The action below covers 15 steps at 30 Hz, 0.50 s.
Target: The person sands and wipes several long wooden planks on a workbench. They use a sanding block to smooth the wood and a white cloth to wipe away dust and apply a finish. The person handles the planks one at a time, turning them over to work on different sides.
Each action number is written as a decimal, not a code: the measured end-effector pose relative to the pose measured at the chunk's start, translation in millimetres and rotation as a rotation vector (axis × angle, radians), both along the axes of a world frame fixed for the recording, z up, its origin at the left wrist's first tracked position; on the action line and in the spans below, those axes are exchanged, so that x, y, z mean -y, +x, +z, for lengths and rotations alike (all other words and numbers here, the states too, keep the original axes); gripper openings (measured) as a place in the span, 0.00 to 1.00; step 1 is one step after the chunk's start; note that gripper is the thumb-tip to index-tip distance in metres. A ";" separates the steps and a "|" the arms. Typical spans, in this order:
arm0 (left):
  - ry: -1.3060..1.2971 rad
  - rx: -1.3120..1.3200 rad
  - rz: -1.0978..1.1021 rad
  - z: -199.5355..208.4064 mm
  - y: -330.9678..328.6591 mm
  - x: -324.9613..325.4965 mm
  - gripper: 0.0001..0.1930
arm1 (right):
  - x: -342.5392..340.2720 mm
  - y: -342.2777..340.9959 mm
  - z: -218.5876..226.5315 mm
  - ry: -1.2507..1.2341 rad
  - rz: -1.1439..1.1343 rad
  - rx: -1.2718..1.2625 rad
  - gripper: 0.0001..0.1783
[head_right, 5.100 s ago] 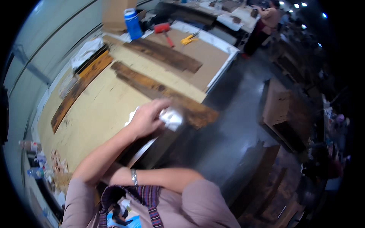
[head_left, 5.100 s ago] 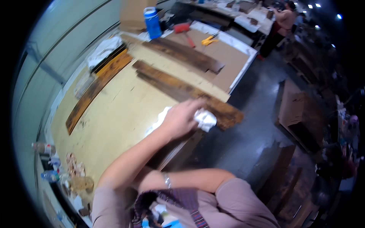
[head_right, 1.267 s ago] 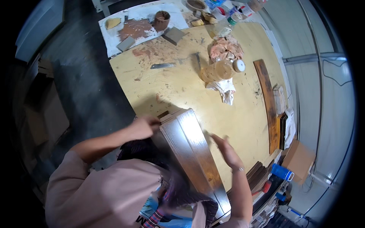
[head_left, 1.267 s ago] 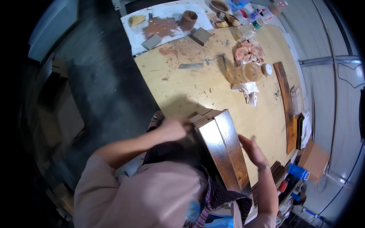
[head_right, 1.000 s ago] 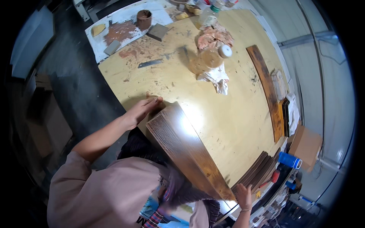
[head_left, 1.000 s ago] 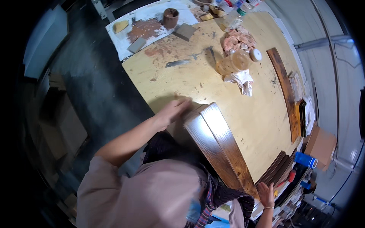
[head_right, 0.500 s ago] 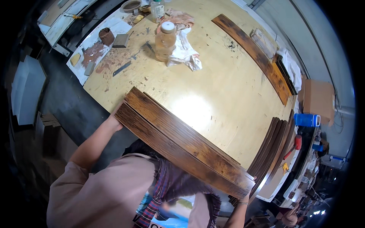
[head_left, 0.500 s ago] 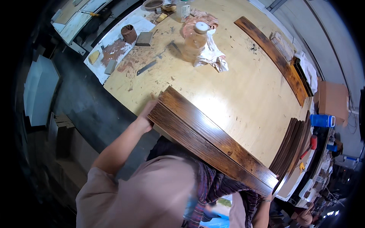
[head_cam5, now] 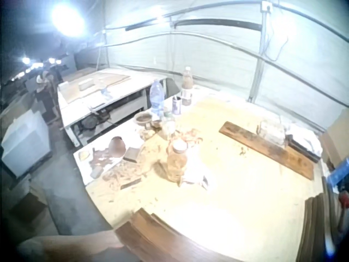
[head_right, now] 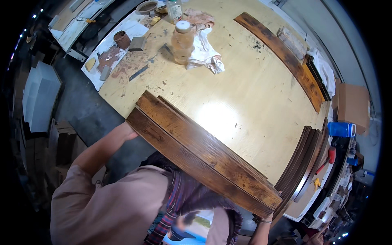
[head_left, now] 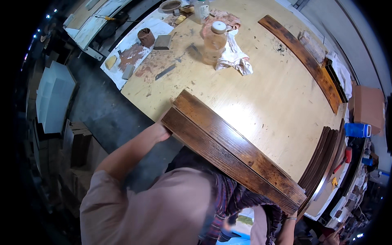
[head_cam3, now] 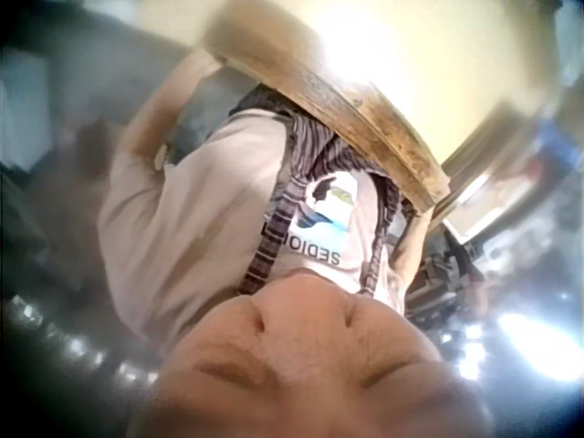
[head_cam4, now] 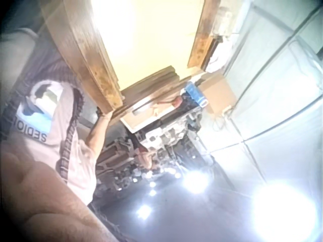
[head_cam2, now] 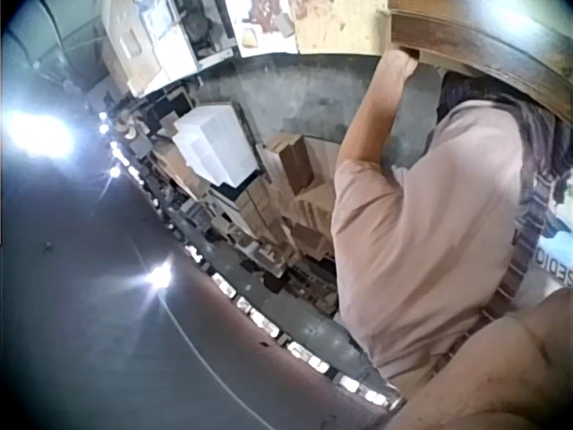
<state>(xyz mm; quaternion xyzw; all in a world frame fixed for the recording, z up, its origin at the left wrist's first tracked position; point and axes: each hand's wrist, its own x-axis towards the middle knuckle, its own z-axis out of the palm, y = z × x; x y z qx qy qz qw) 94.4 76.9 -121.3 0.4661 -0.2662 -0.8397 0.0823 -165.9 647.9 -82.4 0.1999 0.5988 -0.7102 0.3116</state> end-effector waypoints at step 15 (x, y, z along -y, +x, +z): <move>-0.162 -0.132 -0.371 31.2 -36.4 16.4 0.34 | -2.9 -28.1 -13.8 -0.427 0.194 0.141 0.52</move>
